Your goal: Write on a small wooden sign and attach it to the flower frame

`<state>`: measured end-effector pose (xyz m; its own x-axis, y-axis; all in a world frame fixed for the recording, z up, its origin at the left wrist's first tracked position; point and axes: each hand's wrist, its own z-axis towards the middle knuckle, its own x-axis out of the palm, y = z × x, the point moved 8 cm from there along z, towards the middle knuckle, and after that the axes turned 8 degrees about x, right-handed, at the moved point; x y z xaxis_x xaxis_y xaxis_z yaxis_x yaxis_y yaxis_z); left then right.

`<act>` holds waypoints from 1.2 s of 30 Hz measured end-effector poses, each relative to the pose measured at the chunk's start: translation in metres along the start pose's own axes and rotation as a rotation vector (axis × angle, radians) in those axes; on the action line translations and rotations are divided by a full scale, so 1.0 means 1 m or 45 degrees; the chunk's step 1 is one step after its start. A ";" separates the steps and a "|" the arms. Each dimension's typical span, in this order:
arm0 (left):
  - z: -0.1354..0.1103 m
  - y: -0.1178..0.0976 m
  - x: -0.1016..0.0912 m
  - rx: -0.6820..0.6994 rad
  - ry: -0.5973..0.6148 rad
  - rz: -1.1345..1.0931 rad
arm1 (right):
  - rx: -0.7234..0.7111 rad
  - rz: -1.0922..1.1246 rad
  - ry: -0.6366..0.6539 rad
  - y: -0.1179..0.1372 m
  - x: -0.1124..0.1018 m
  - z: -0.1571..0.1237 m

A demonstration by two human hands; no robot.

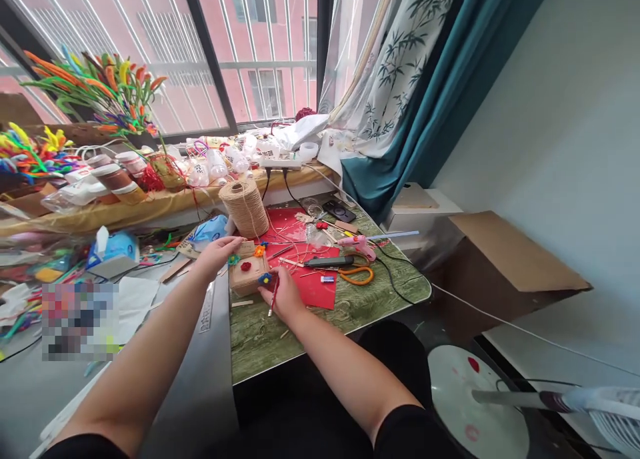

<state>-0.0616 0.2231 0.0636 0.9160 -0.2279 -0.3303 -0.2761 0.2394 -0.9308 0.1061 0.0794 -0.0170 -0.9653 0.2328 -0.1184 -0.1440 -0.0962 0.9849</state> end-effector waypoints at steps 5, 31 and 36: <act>-0.003 0.003 0.007 -0.032 0.040 -0.022 | -0.008 0.090 0.053 -0.010 0.004 -0.001; 0.000 0.016 0.008 -0.075 0.033 0.003 | -0.084 -0.061 0.029 -0.006 -0.001 0.001; 0.003 0.019 0.007 -0.062 0.033 -0.030 | -0.074 -0.091 0.041 -0.010 0.000 0.002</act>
<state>-0.0599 0.2288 0.0444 0.9147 -0.2577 -0.3113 -0.2688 0.1872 -0.9448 0.1076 0.0821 -0.0266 -0.9585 0.2098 -0.1931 -0.2243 -0.1365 0.9649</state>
